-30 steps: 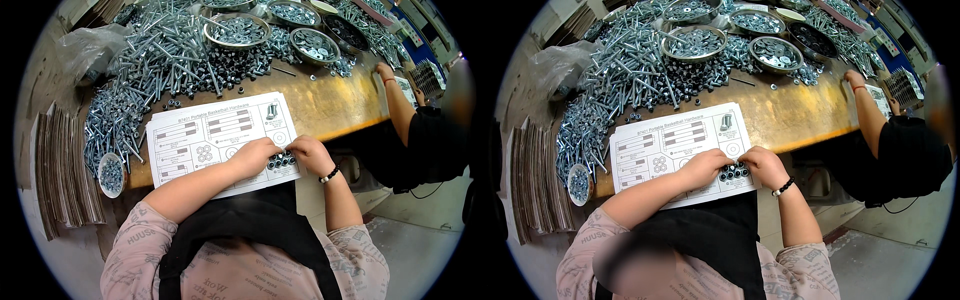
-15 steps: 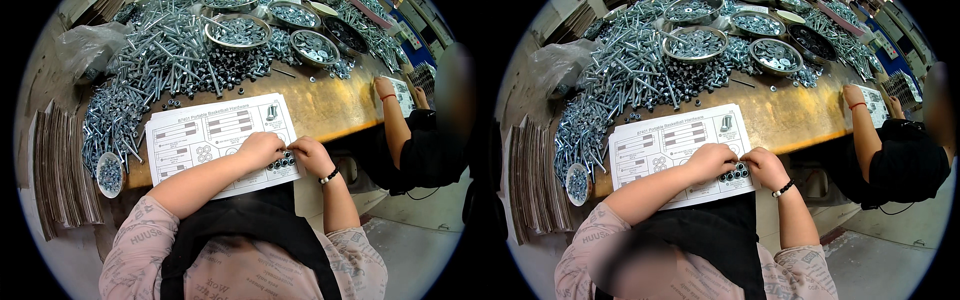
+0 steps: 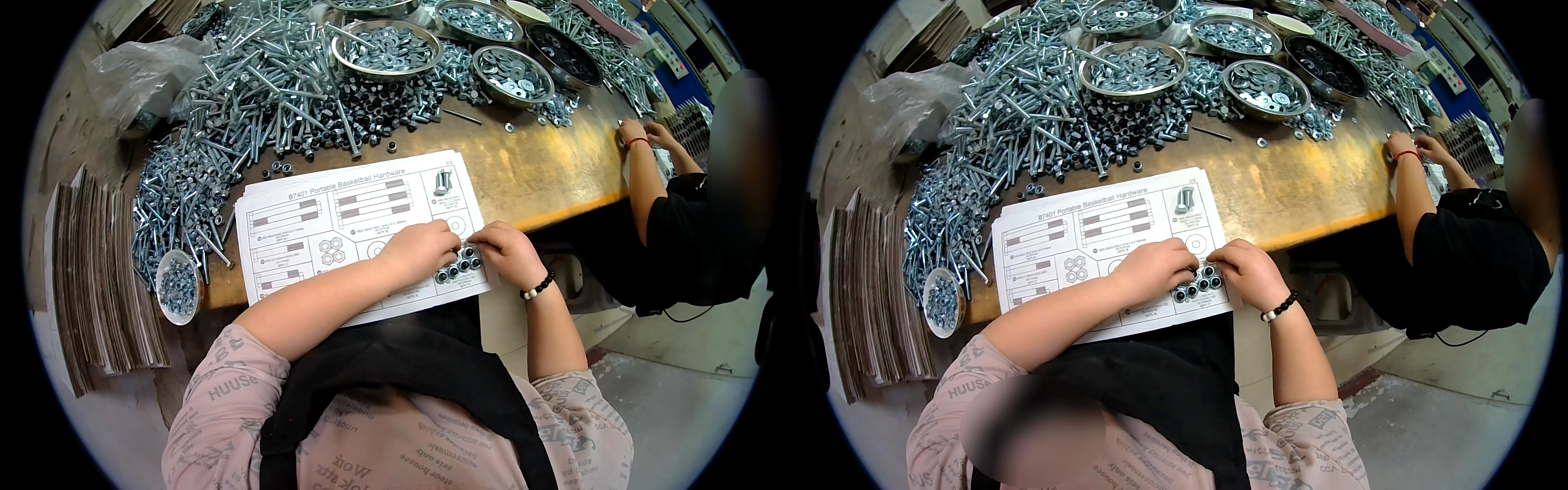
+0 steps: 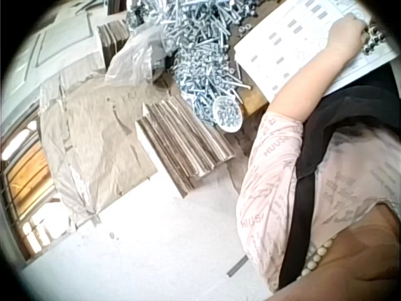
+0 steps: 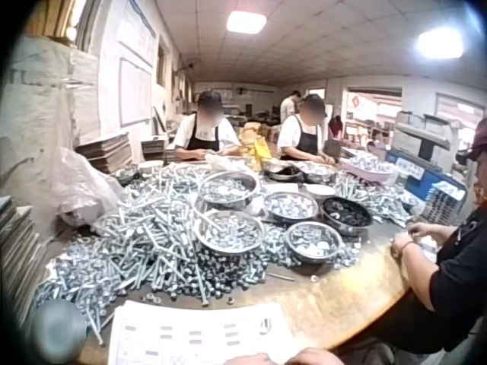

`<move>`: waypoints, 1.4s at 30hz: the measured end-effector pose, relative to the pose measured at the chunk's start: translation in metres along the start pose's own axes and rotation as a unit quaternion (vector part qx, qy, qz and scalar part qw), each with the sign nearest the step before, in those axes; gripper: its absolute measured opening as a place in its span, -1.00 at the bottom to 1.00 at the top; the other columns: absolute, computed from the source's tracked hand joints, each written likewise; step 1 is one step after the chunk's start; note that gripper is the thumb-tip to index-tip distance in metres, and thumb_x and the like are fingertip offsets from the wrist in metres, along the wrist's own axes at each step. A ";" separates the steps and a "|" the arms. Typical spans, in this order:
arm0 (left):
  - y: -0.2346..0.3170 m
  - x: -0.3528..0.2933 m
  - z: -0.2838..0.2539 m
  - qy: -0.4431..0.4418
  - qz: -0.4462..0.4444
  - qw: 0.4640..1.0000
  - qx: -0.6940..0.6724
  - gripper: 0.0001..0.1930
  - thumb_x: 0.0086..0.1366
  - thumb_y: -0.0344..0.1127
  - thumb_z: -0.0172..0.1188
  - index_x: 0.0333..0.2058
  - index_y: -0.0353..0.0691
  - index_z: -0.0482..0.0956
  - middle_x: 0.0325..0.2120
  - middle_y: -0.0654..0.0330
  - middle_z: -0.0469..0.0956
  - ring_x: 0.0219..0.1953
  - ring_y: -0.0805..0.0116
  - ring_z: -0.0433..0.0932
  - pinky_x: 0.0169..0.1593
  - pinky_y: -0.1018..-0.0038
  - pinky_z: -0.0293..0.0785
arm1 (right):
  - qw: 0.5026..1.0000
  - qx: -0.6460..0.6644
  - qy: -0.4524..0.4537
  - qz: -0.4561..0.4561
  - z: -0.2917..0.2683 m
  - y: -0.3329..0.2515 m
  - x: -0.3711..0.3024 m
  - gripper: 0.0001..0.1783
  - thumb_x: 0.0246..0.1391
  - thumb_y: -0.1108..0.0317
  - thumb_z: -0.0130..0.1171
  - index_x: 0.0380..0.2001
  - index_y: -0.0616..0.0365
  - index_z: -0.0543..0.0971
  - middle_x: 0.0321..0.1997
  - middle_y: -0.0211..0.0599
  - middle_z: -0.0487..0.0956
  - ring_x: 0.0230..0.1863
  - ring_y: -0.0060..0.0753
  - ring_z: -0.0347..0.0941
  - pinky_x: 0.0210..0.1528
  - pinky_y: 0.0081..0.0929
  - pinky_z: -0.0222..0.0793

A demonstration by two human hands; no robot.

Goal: The person sorts metal fasteners from a large pile on a table into designated areas on a printed layout sheet. They pick up bolts, nuts, and washers by hand and place them into specific spots on the sheet, occasionally adjusting the sheet or reaching into bowls to retrieve parts.

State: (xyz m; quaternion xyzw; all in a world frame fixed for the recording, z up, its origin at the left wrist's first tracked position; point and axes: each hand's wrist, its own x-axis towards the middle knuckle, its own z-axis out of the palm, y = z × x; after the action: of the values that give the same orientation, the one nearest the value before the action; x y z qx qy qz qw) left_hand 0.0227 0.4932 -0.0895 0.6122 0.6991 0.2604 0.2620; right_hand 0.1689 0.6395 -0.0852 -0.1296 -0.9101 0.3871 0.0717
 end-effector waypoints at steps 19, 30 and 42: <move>0.012 -0.019 0.018 0.085 0.001 0.996 -0.017 -0.63 -0.10 -0.35 0.28 -0.25 -0.24 0.44 -0.34 0.08 0.39 -0.24 0.08 0.43 -0.18 0.30 0.40 | 0.996 -0.023 -0.084 -0.032 -0.010 -0.006 -0.007 -0.50 -0.41 0.56 0.30 -0.22 0.15 0.52 -0.40 -0.26 0.43 -0.32 -0.24 0.39 -0.24 -0.41 0.33; 0.008 -0.022 0.005 0.059 0.006 0.997 -0.039 -0.47 -0.07 -0.24 0.30 -0.10 -0.26 0.38 -0.21 0.04 0.37 -0.13 0.07 0.39 -0.08 0.32 0.35 | 0.993 0.034 -0.110 -0.014 -0.029 -0.005 0.004 -0.56 -0.31 0.51 0.30 -0.22 0.17 0.50 -0.35 -0.25 0.45 -0.30 -0.32 0.41 -0.23 -0.50 0.35; -0.071 -0.027 -0.041 0.165 0.013 0.986 0.016 -0.79 0.00 -0.39 0.17 -0.32 -0.26 0.52 -0.44 0.11 0.48 -0.37 0.17 0.47 -0.26 0.39 0.42 | 0.959 -0.201 0.197 0.038 -0.128 0.102 0.169 -0.83 -0.08 0.34 0.11 -0.35 0.04 0.58 -0.29 -0.17 0.50 -0.21 -0.13 0.42 -0.16 -0.32 0.33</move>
State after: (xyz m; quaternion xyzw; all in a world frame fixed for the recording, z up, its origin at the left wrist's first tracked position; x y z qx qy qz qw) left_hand -0.0533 0.4561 -0.1065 0.5738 0.7289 0.3501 0.1303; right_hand 0.0555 0.8445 -0.0659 -0.2495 -0.9312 0.1657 0.2076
